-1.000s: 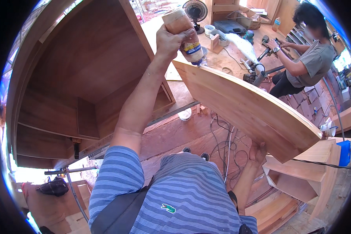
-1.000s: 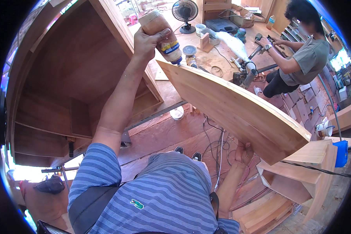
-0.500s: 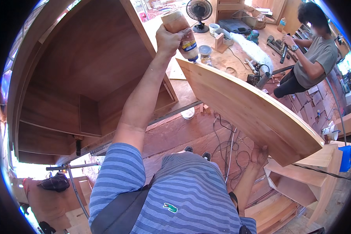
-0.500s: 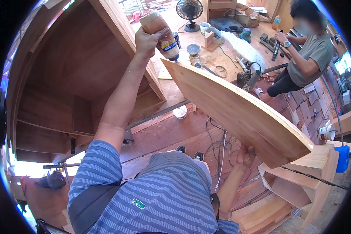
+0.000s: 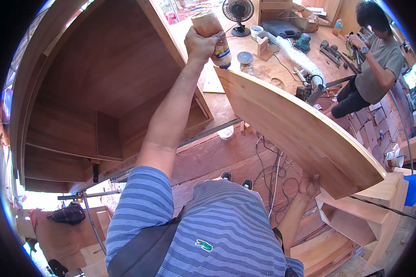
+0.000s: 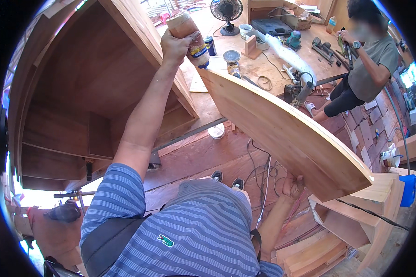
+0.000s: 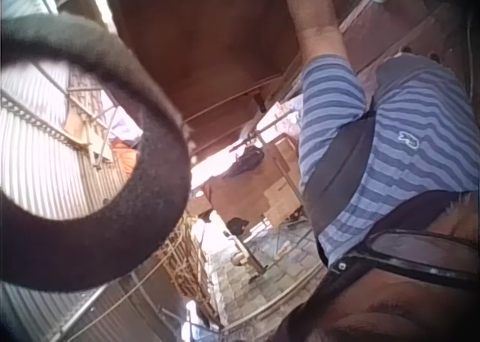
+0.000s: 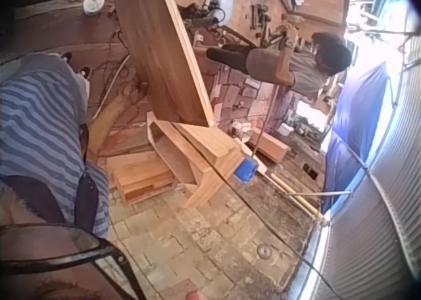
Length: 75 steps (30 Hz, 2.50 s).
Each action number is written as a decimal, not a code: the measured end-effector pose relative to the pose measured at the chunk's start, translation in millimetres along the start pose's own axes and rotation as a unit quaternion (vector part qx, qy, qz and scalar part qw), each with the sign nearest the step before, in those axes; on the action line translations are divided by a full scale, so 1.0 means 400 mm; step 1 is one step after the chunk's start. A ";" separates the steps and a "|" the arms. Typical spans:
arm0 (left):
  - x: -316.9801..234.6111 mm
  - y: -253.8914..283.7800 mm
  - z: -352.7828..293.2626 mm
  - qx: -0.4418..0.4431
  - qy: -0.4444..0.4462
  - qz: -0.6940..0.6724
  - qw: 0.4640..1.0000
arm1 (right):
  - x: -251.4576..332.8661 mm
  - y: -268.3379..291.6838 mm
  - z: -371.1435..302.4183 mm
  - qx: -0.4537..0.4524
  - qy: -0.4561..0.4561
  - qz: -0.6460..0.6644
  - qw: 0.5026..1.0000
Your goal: The person applies wood glue to the edges of a wooden panel and fits it into a larger wooden cabinet structure. They then use a white cloth to wipe away excess glue from the joint.
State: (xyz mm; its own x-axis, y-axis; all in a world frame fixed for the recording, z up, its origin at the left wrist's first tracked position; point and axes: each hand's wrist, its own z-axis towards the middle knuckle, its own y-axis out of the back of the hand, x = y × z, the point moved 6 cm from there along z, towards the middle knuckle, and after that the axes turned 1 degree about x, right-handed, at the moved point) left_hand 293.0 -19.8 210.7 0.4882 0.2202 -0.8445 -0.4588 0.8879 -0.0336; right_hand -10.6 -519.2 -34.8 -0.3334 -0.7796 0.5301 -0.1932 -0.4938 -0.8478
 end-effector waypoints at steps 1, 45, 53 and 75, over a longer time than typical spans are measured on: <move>0.003 -0.001 0.000 0.001 -0.001 0.000 1.000 | 0.000 0.002 0.000 0.000 -0.001 0.000 1.000; -0.073 -0.070 -0.157 -0.147 0.150 -0.389 0.897 | -0.008 0.079 0.030 -0.068 0.016 0.072 0.995; -0.123 -0.141 -0.342 -0.008 0.371 -0.579 0.726 | -0.004 0.059 0.051 -0.053 -0.004 0.071 0.996; 0.221 0.077 -0.706 -0.015 0.528 -0.509 0.680 | -0.025 -0.078 0.303 -0.109 0.078 0.110 0.985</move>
State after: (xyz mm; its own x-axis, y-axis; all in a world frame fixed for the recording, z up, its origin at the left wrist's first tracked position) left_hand 112.5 -87.1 -16.0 -0.2336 -0.9288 -0.2877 -0.3039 0.3508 -0.8858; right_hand 110.8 -542.7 -12.0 -0.5241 -0.7810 0.3398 -0.2891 -0.2121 -0.9335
